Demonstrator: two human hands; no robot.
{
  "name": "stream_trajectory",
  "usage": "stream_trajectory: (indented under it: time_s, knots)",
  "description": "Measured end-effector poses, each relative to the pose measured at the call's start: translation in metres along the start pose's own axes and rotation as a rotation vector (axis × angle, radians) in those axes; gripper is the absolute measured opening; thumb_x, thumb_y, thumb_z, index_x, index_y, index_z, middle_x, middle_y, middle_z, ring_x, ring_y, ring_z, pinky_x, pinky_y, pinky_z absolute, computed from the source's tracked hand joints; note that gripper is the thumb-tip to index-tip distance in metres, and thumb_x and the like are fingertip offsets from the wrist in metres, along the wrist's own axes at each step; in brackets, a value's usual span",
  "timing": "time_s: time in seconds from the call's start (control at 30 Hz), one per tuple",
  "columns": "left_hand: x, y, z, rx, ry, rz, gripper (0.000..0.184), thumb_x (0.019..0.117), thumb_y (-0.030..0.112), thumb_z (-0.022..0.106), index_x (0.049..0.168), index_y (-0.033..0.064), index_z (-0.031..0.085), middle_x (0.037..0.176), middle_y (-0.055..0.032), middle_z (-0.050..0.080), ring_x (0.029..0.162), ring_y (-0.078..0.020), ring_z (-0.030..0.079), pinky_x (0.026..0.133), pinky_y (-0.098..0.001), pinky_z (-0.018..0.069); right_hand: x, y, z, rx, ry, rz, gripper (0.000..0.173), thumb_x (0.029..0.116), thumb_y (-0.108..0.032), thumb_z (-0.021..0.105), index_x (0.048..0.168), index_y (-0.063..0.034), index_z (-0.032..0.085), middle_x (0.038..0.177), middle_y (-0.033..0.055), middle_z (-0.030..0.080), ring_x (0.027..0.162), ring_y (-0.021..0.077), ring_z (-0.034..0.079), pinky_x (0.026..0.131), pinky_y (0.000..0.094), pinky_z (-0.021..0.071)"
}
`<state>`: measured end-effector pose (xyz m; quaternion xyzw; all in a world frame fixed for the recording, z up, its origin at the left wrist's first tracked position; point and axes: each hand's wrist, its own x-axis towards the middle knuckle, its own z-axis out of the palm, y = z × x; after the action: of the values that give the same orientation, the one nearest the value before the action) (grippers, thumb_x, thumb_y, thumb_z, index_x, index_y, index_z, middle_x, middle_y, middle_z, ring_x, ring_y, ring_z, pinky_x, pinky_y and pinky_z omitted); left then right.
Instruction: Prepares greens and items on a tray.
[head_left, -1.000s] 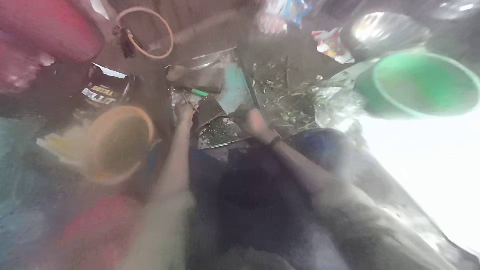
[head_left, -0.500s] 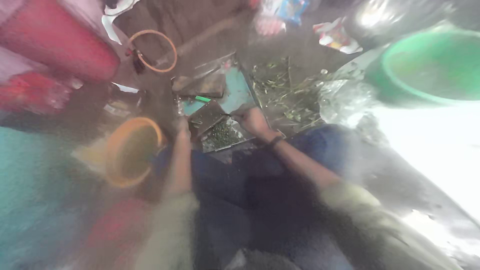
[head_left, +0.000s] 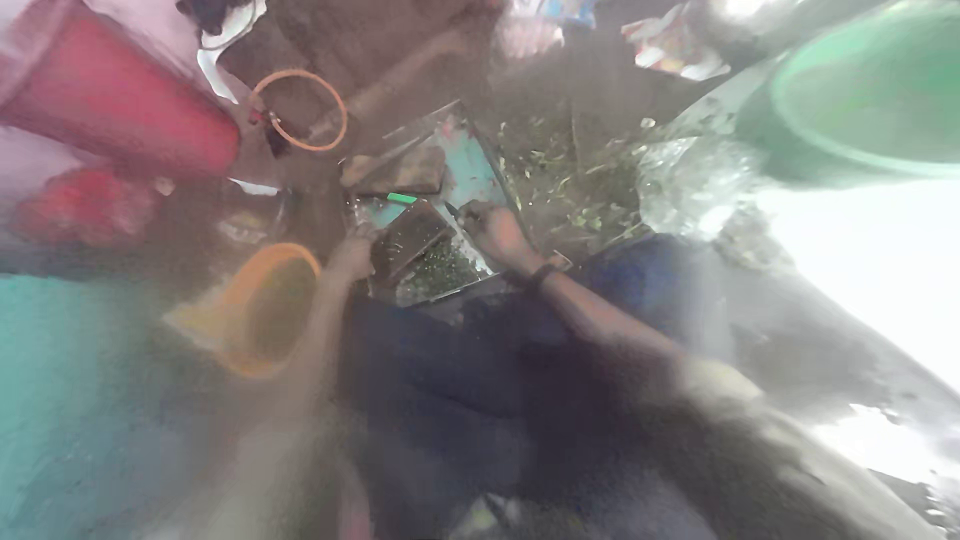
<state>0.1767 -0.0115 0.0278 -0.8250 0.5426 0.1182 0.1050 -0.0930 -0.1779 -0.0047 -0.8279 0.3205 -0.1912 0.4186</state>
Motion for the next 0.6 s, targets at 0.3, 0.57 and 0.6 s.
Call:
stream_trajectory:
  time_s: [0.3, 0.57, 0.6]
  knots:
    - [0.026, -0.005, 0.017, -0.033, 0.062, 0.147, 0.054, 0.0808, 0.003, 0.082, 0.132, 0.0151, 0.070, 0.137, -0.0126, 0.063, 0.129, -0.0349, 0.059, 0.106, -0.0571, 0.0514, -0.001, 0.001, 0.001, 0.129, -0.027, 0.110, 0.024, 0.1040, -0.026, 0.063, 0.120, -0.0104, 0.072, 0.107, 0.0114, 0.074, 0.097, 0.0257, 0.073, 0.091, 0.0518, 0.0590]
    - [0.028, 0.014, 0.016, -0.093, 0.060, 0.135, 0.030, 0.0893, 0.004, 0.075, 0.119, 0.0111, 0.076, 0.120, -0.0143, 0.072, 0.113, -0.0349, 0.068, 0.102, -0.0577, 0.0540, 0.004, 0.012, 0.005, 0.203, -0.014, 0.172, 0.025, 0.1046, -0.025, 0.061, 0.121, -0.0093, 0.071, 0.106, 0.0114, 0.075, 0.095, 0.0254, 0.073, 0.090, 0.0523, 0.0580]
    - [0.029, 0.016, 0.018, -0.102, 0.075, 0.115, 0.029, 0.0892, 0.005, 0.076, 0.118, 0.0107, 0.076, 0.118, -0.0141, 0.072, 0.111, -0.0342, 0.069, 0.101, -0.0568, 0.0547, 0.005, 0.012, 0.005, 0.216, -0.012, 0.197, 0.027, 0.1056, -0.025, 0.059, 0.124, -0.0090, 0.069, 0.104, 0.0120, 0.075, 0.092, 0.0256, 0.072, 0.086, 0.0517, 0.0587]
